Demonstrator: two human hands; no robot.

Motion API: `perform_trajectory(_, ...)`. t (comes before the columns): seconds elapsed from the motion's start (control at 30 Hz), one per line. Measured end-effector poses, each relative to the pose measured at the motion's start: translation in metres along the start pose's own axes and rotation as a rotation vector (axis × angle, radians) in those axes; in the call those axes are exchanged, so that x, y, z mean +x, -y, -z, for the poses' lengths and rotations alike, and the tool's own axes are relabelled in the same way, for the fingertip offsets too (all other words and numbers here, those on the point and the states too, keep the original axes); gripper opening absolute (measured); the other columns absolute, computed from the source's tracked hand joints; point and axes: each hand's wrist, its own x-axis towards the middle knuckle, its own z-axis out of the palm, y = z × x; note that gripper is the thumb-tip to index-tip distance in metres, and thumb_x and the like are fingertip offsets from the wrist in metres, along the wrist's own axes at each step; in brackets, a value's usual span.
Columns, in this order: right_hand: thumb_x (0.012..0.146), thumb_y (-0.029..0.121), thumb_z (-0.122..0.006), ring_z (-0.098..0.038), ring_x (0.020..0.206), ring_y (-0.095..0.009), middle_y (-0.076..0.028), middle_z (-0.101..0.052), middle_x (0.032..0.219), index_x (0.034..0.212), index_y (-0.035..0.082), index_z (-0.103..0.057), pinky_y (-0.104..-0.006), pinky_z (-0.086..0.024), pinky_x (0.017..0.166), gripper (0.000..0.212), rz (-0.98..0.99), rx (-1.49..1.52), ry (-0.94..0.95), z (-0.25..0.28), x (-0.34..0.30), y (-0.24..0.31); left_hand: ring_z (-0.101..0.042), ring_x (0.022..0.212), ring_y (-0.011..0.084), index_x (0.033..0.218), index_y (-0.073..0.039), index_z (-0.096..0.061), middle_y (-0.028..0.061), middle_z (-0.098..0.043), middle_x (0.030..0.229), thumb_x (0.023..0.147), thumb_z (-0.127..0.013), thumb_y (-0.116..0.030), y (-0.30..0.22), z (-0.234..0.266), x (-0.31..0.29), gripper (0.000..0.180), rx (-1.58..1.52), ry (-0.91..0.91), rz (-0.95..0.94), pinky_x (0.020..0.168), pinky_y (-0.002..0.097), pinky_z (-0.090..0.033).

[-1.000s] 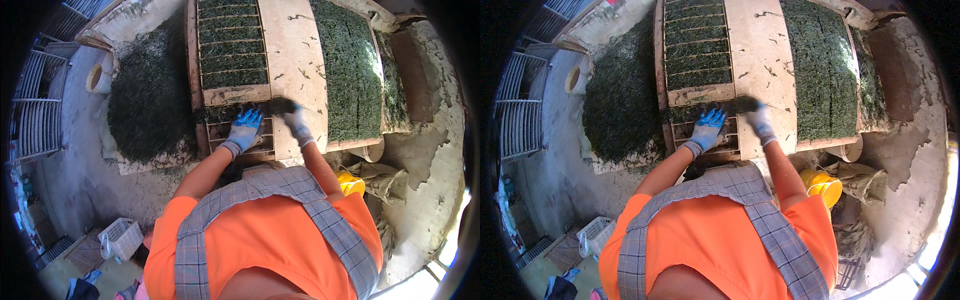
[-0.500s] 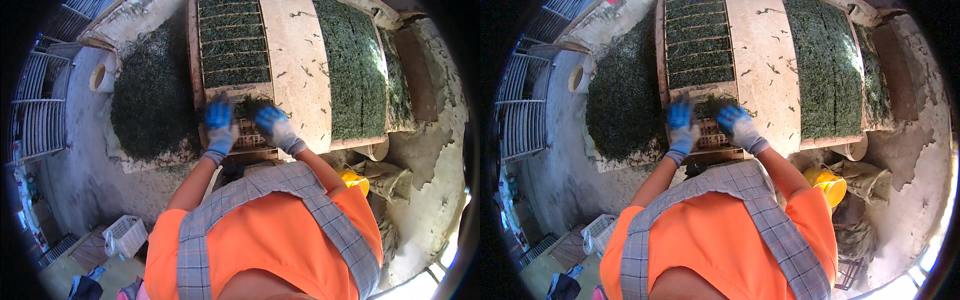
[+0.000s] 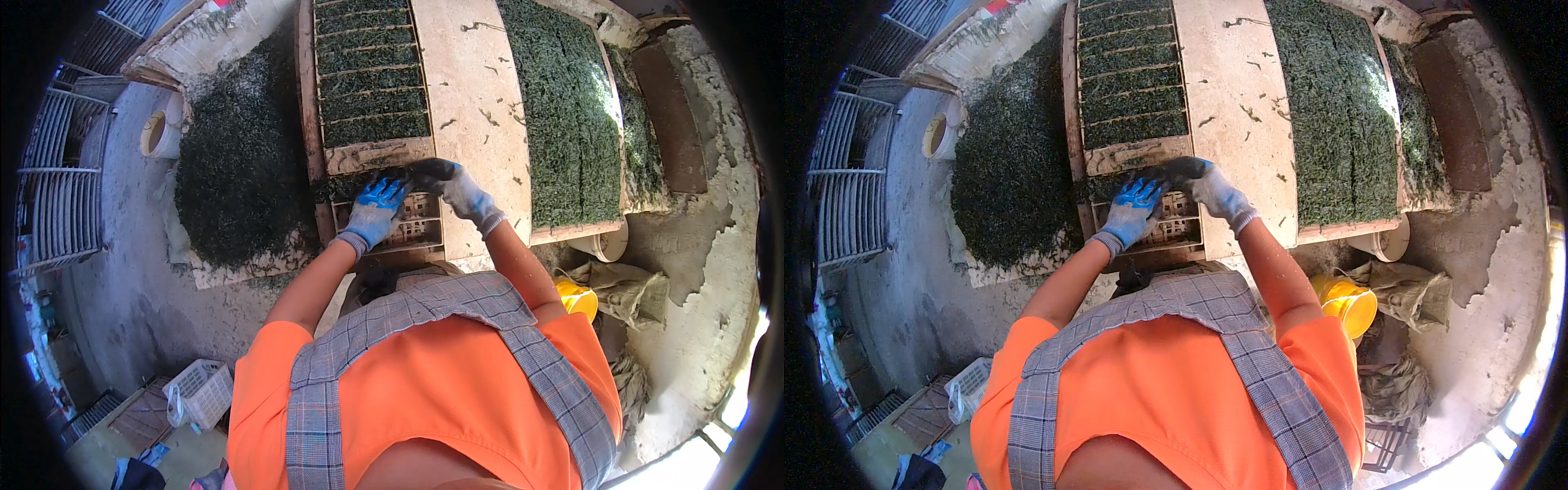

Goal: The person processes large quantities of green leaves by hand, transferring them from a large pile into a slatted wooden crate and leveling them out.

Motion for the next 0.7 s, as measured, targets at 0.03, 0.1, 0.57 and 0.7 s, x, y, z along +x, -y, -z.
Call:
perform_trajectory(0.03,0.089,0.002,-0.057,-0.066,0.093,-0.017,-0.009,-0.071,0.102,0.114,0.0,-0.065,-0.0287,-0.052,0.084,0.027,0.084,0.082,0.016,-0.005,0.003,-0.012,-0.043,0.131,0.0316,0.142,-0.013,-0.046,0.012,-0.046,0.143,0.091,-0.052,-0.031,0.002,0.0,0.0,0.054,0.025,-0.041,-0.043,0.116,0.0428,-0.026)
perform_trajectory(0.1,0.088,-0.001,-0.054,-0.066,0.096,-0.017,-0.011,-0.071,0.107,0.117,0.0,-0.064,-0.0278,-0.051,0.088,0.03,-0.604,0.753,-0.014,-0.015,0.013,0.033,-0.043,0.131,0.0314,0.141,-0.013,-0.046,0.0118,-0.048,0.142,0.091,-0.052,-0.03,0.012,0.0,-0.013,0.053,0.032,-0.046,-0.04,0.116,0.0435,-0.027)
perform_trajectory(0.57,0.076,0.019,-0.066,-0.045,0.129,-0.036,-0.018,-0.052,0.136,0.128,0.007,-0.056,-0.0444,-0.034,0.111,0.055,0.062,-0.591,-0.052,-0.045,0.0,0.043,-0.027,0.142,0.0326,0.143,-0.011,-0.044,0.0109,-0.035,0.152,0.091,-0.053,-0.027,0.041,0.013,-0.084,0.056,0.052,-0.242,0.278,0.118,0.0486,-0.017)
perform_trajectory(0.7,0.077,0.021,-0.067,-0.051,0.122,-0.037,-0.018,-0.056,0.131,0.125,0.011,-0.059,-0.0419,-0.039,0.105,0.05,0.069,-0.661,-0.013,-0.08,0.004,0.075,-0.035,0.137,0.0331,0.136,-0.009,-0.052,0.0128,-0.043,0.146,0.089,-0.055,-0.026,0.018,0.017,-0.108,0.05,0.028,-0.315,0.301,0.115,0.0481,-0.024)
